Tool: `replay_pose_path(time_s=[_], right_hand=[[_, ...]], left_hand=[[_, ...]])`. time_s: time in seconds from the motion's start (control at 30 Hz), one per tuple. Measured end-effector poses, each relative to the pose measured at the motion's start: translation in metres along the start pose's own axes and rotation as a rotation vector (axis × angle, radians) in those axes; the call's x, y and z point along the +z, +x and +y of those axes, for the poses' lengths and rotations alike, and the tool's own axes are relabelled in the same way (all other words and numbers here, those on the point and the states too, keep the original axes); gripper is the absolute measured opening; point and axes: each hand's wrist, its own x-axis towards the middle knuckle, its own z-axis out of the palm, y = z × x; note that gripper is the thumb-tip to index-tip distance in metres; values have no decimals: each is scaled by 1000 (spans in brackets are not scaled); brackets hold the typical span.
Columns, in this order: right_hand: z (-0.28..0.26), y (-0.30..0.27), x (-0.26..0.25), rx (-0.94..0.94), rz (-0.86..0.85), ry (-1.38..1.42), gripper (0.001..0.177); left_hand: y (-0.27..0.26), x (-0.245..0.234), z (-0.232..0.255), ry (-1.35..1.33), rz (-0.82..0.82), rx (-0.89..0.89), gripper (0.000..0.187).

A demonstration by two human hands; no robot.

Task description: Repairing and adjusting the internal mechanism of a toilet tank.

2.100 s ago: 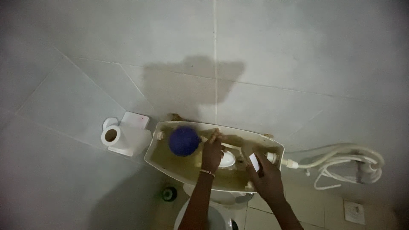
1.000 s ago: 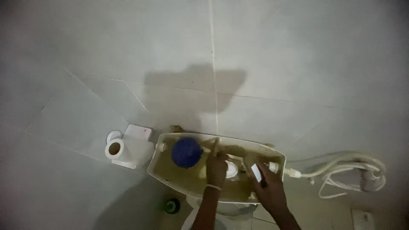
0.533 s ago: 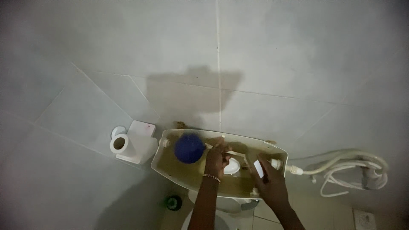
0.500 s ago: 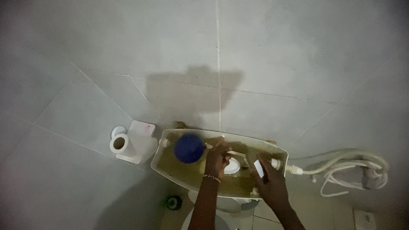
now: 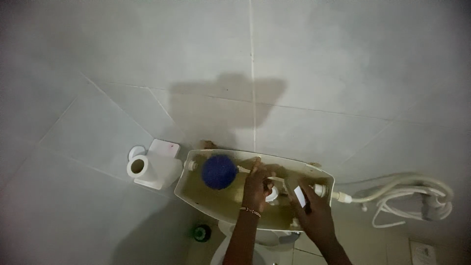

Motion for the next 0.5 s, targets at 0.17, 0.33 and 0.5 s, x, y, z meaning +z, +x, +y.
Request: replay_pose_path(time_s=[0.17,0.33,0.5], right_hand=[[5,0,2,-38,34,41,64],[15,4,8,41,-25,14,64],[19,4,11,-89,99,31,63]], left_hand=[[0,6,-3,67,37,-28,88],[2,10,1,-12,47,-44,84],[14,-6,-11,177,-40,-70,94]])
